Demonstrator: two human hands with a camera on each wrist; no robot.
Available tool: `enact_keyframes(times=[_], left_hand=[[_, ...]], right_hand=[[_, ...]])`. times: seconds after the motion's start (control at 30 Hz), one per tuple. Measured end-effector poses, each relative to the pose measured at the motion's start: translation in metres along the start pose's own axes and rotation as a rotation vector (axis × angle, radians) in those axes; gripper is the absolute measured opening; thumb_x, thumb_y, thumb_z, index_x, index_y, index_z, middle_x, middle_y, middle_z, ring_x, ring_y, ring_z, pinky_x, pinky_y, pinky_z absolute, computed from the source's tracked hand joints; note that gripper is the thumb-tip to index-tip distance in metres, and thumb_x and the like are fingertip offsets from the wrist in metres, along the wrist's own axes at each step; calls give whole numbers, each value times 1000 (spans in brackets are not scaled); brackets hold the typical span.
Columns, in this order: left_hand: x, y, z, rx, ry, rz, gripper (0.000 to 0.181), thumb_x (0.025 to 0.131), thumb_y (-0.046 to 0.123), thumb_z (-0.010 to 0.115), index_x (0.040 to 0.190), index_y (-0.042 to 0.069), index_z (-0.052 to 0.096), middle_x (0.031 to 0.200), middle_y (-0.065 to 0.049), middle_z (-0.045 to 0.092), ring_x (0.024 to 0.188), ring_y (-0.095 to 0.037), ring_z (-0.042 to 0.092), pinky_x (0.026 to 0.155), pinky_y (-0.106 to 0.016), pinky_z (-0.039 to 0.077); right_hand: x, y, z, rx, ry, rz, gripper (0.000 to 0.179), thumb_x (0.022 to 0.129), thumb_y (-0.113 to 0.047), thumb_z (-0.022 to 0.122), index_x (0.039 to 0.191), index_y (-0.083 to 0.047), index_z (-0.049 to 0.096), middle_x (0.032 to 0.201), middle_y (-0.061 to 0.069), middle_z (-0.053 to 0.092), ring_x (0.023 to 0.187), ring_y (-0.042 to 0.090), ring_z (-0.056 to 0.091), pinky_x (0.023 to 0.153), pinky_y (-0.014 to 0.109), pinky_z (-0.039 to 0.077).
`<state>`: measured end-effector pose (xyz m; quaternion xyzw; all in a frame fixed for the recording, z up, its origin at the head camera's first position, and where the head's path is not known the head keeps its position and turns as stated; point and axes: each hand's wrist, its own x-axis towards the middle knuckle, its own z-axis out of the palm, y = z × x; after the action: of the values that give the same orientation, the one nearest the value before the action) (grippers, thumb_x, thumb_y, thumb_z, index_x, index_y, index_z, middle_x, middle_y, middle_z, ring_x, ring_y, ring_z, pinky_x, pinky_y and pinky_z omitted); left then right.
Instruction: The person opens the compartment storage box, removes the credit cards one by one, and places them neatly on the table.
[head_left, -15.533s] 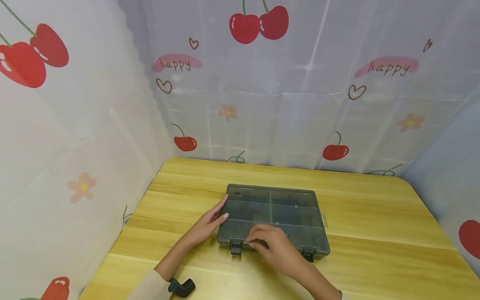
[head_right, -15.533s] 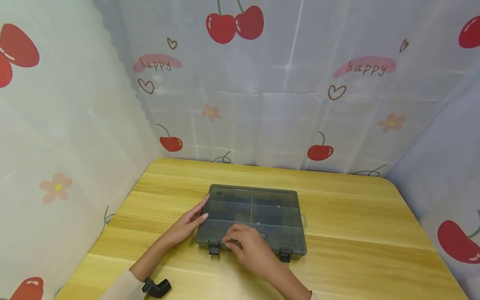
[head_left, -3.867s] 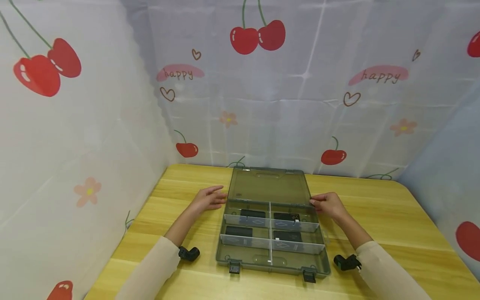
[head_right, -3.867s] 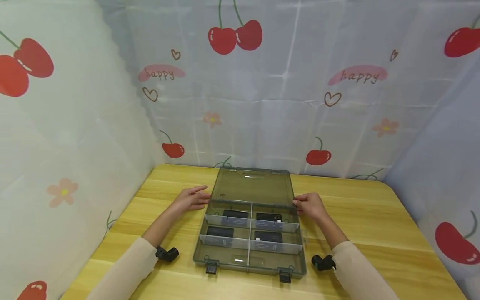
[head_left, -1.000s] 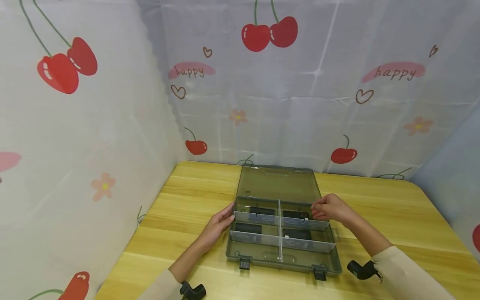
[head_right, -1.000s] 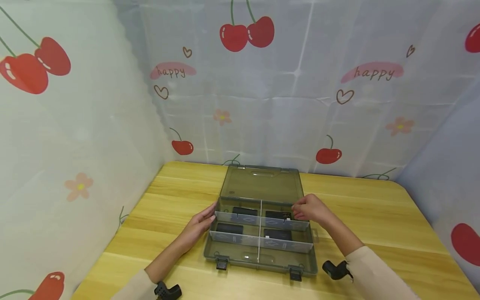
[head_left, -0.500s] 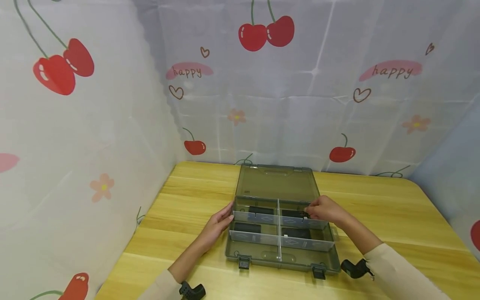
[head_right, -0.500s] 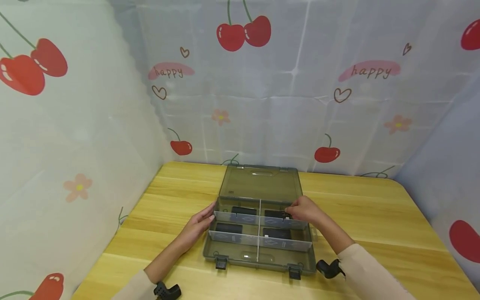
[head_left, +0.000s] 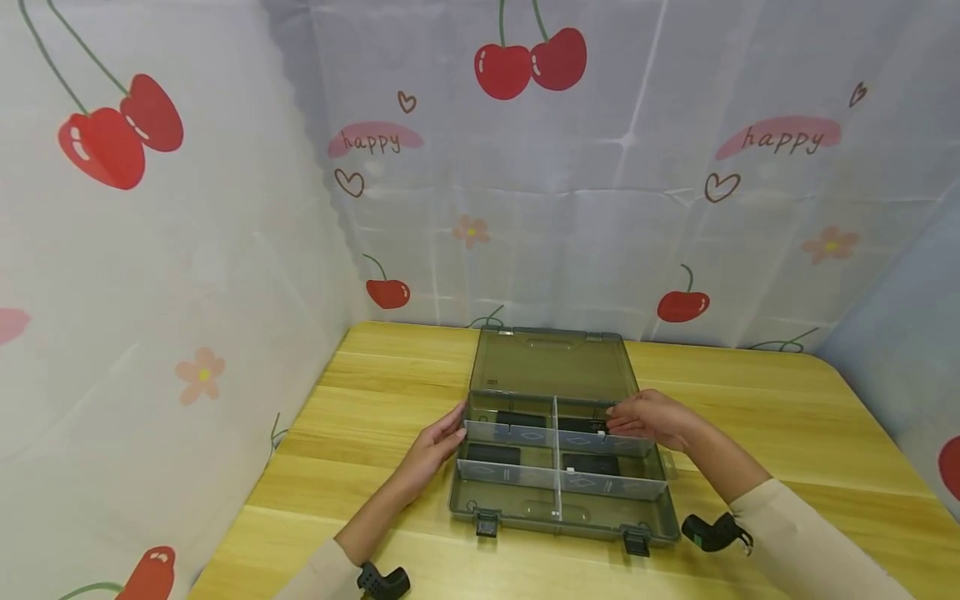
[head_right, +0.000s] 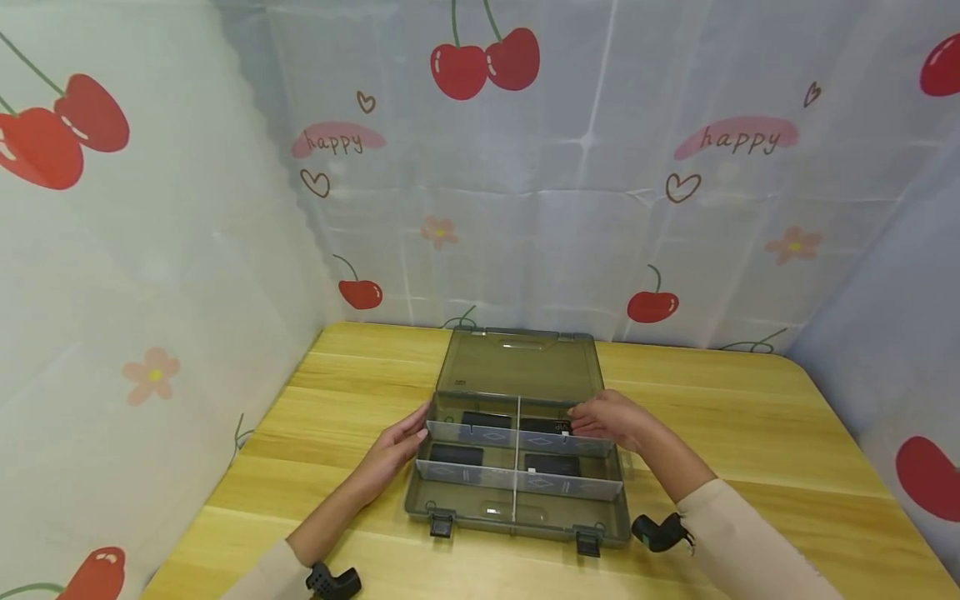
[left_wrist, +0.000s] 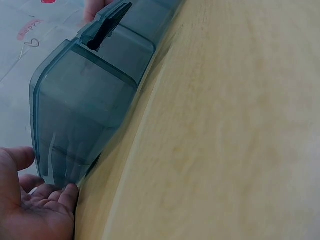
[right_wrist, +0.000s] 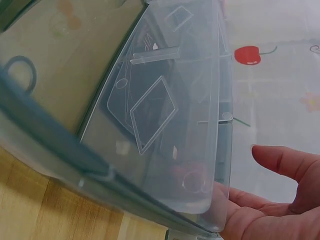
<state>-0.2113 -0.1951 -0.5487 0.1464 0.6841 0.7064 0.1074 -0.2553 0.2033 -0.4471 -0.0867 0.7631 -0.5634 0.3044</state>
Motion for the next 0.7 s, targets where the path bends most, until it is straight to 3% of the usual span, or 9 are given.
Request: enact_keyframes(times=[0.2, 0.43, 0.57, 0.7], left_hand=[[-2, 0, 1, 8, 15, 1, 61, 108, 19, 51, 161, 5, 24, 167, -12, 17, 153, -28, 19, 120, -40, 25], [-3, 2, 1, 4, 8, -3, 60, 108, 18, 50, 161, 4, 24, 168, -11, 17, 153, -28, 19, 120, -40, 24], [-2, 2, 1, 9, 8, -3, 59, 108, 17, 50, 160, 4, 24, 168, -11, 17, 153, -27, 18, 120, -39, 24], [-1, 2, 1, 19, 16, -5, 60, 108, 18, 50, 160, 5, 25, 167, -11, 17, 153, -27, 19, 120, -40, 25]], right_hand=[[4, 2, -3, 54, -35, 1, 42, 107, -7, 42, 130, 27, 45, 131, 39, 55, 124, 44, 58, 105, 44, 51], [4, 5, -5, 54, -36, -11, 31, 106, -5, 46, 117, 22, 57, 115, 18, 68, 114, 34, 65, 100, 40, 55], [2, 5, -2, 46, -14, -9, 37, 106, -4, 46, 126, 27, 48, 118, 24, 66, 115, 37, 64, 100, 41, 55], [1, 3, -2, 39, -2, -7, 36, 105, -4, 47, 125, 26, 49, 120, 25, 65, 117, 40, 63, 101, 43, 54]])
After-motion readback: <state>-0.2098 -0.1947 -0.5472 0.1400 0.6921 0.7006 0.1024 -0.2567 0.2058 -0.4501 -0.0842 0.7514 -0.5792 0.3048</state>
